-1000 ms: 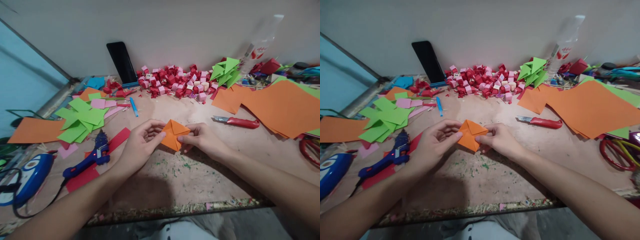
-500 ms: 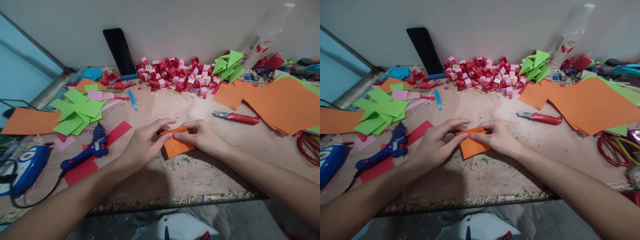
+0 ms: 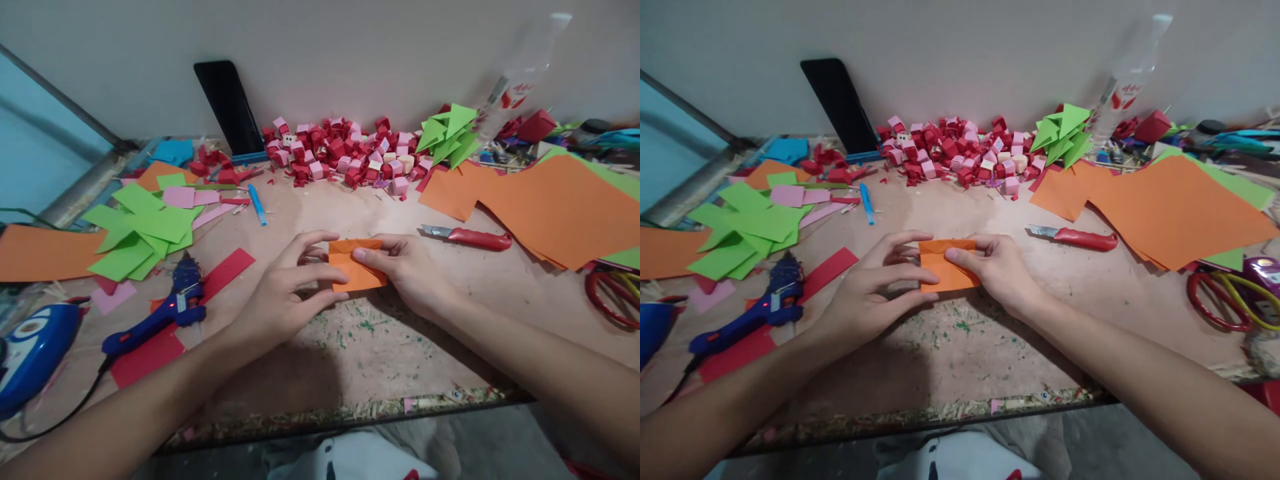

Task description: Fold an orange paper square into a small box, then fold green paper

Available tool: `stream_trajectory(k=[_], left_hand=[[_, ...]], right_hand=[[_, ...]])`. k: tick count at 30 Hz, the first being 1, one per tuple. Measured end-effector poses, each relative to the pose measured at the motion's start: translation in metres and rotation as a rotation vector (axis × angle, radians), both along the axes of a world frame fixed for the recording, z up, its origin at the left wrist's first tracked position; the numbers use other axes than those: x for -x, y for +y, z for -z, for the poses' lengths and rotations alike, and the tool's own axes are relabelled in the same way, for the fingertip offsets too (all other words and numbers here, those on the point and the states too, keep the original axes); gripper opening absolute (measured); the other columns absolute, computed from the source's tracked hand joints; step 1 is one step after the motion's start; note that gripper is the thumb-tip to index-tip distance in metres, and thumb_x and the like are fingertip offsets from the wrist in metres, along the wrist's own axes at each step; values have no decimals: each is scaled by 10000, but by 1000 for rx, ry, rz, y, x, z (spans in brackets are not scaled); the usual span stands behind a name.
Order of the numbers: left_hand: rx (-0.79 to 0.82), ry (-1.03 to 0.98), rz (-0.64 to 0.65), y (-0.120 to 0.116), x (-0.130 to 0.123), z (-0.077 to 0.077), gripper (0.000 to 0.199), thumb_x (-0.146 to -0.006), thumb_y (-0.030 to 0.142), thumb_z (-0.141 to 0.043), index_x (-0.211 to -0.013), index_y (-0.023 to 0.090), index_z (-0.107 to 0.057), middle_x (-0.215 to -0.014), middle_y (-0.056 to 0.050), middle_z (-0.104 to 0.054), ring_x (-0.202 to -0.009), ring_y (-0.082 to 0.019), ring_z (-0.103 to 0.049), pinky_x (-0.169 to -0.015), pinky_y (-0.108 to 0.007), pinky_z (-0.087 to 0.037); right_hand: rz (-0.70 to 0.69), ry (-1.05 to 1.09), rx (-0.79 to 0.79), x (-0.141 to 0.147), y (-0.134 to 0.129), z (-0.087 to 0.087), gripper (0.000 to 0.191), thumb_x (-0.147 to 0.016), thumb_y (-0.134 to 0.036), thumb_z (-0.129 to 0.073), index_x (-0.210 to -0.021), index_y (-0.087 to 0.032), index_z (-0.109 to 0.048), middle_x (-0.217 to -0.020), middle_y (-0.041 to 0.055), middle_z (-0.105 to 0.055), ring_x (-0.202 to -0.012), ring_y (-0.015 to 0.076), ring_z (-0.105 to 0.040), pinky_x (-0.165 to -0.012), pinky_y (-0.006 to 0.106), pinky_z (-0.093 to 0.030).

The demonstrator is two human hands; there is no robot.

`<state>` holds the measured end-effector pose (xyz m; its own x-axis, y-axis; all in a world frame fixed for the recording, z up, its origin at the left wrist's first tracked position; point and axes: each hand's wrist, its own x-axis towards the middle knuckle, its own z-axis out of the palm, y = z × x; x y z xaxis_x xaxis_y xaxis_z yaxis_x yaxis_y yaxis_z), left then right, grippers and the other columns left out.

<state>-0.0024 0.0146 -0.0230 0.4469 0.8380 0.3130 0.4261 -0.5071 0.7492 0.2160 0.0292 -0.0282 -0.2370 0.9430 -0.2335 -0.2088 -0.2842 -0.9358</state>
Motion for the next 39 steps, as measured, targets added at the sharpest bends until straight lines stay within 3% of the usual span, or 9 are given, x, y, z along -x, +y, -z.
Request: stream_trajectory(k=[5,9,13,15,19,22,27,35,39], left_hand=[[246,-144,-117,1,-5,-4,66,-847,280,-828,-900,301,-861,-1172,-37,-754,-955,-205,-722,-820,-317,-642],[392,-263,-134,3,-8,-6,74,-860,258,-797,-834,286,-861,-887,-23,-803,-846,-206,-738,-777,-313,-634],[464,-375,-250,4,-5,-5,71,-848,312,-818,-839,249,-850,-881,-35,-814,-781,-200,-738,-732,-311,-627],[463,-426,-310,5,-2,-4,105,-847,351,-830,-868,250,-848,-859,-32,-811,-730,-192,-735,-685,-304,-624],[393,-426,-367,7,2,-1,135,-869,393,-824,-889,262,-847,-809,-20,-798,-734,-182,-737,-690,-285,-616],[402,-450,-375,8,2,0,161,-859,404,-834,-897,249,-845,-838,-24,-803,-745,-183,-744,-709,-290,-622],[434,-494,-370,8,1,0,204,-833,406,-852,-896,213,-833,-835,-39,-799,-719,-184,-743,-684,-291,-621],[383,-441,-412,6,-1,-2,167,-846,395,-817,-822,233,-789,-703,-2,-749,-646,-163,-708,-600,-260,-591],[375,-482,-411,5,-3,-7,194,-830,336,-827,-851,213,-679,-695,24,-717,-593,-135,-684,-561,-232,-560]], right_hand=[[10,-46,-69,0,-2,1,297,-777,-413,-878,-936,-170,-813,-907,68,-797,-758,176,-710,-689,287,-566],[-27,-39,-123,1,-3,0,250,-824,-402,-846,-933,-181,-806,-893,57,-795,-716,155,-703,-651,260,-572],[4,39,-101,1,-3,-3,324,-892,-453,-777,-1116,-222,-738,-961,53,-776,-675,177,-727,-599,306,-619],[51,88,-95,0,-1,-3,332,-889,-375,-766,-1186,-264,-669,-1046,44,-771,-650,183,-738,-567,328,-632],[10,74,-153,-4,1,-2,326,-811,-210,-815,-1119,-250,-719,-1086,49,-781,-711,181,-765,-601,298,-631],[-32,43,-160,-3,1,1,270,-781,-285,-895,-1029,-224,-806,-955,52,-799,-774,184,-756,-649,290,-635],[31,20,-109,0,0,5,260,-760,-366,-925,-971,-229,-858,-1000,74,-822,-812,181,-744,-713,317,-653],[94,106,-87,3,-3,8,147,-732,-323,-942,-819,-247,-850,-954,44,-811,-770,158,-720,-723,311,-665],[99,127,-113,5,-6,6,163,-738,-307,-938,-823,-224,-827,-985,38,-803,-767,146,-720,-689,281,-659]])
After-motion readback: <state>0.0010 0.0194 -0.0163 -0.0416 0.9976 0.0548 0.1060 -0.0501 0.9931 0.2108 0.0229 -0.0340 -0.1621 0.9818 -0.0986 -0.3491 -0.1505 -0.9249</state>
